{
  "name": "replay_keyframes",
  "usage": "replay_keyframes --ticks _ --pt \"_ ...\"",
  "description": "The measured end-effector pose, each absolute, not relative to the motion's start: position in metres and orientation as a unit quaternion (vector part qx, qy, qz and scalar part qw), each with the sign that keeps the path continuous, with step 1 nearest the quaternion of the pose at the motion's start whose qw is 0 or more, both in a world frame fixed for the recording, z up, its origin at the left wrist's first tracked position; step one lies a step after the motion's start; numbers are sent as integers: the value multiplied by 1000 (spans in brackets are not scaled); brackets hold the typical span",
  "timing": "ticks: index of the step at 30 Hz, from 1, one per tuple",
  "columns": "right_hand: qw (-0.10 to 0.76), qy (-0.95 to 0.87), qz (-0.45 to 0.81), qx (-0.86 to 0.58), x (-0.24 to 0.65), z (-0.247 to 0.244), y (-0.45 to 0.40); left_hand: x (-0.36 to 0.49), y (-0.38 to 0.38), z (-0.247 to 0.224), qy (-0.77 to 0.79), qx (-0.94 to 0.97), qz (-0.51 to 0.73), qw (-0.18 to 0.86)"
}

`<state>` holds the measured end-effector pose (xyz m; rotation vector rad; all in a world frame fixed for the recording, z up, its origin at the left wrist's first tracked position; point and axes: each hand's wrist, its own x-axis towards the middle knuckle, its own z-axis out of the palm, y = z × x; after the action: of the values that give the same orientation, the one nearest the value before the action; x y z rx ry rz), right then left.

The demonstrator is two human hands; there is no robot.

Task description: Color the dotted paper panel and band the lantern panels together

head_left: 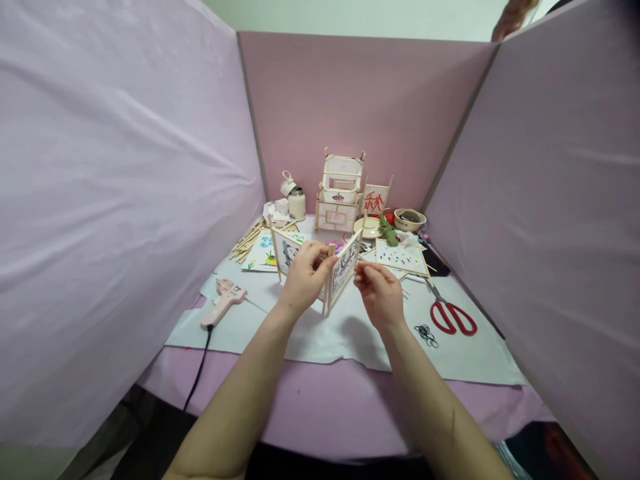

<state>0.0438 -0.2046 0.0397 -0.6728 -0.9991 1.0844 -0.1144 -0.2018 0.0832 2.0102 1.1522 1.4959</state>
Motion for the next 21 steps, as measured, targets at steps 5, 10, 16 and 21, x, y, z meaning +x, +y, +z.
replay_keyframes --ticks 5,10,16,21 --pt "704 -378 522 -299 62 33 -198 -120 -200 77 379 735 524 206" --pt "670 -450 477 -347 66 28 -190 -118 -201 63 350 724 559 203" --pt "647 -467 408 -444 73 -2 -175 -114 -201 49 377 714 581 101" --pt "521 -557 418 -495 80 -8 -178 -112 -201 45 388 717 575 62"
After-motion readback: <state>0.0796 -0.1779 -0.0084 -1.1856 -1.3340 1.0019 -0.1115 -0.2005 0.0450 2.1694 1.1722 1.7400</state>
